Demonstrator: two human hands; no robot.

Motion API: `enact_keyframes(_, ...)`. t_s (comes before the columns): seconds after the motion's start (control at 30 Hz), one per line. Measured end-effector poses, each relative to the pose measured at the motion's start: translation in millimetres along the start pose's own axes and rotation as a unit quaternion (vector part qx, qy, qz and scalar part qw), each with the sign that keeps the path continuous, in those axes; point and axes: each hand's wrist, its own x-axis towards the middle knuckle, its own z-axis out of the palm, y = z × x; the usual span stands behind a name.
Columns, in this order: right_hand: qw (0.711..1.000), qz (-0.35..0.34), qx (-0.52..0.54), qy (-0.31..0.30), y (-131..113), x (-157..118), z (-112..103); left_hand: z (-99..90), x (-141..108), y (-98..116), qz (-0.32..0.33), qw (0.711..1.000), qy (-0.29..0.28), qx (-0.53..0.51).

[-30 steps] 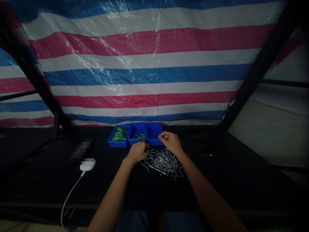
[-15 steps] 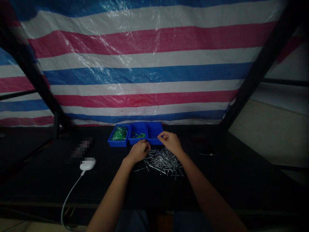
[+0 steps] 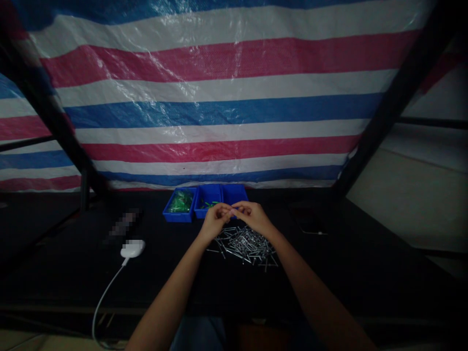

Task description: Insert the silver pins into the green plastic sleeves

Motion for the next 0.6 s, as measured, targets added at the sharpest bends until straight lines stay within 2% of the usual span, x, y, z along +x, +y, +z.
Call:
enact_keyframes(0.13,1.000,0.005,0.026,-0.003,1.9,1.4,-0.5,2.5,-1.8,4.2,-0.031,0.993,0.032,-0.111)
enact_keyframes(0.27,0.998,0.006,0.059,0.006,4.3,2.7,0.0,3.4,-3.9,7.7,-0.046,0.986,0.035,-0.155)
enact_keyframes(0.47,0.992,-0.010,0.110,0.055,4.4,3.6,5.9,3.7,-2.4,0.9,-0.040,0.987,0.027,-0.150)
enact_keyframes(0.6,0.991,-0.007,0.118,0.058,0.4,2.6,7.8,6.4,-1.8,0.0,-0.003,0.996,0.037,-0.075)
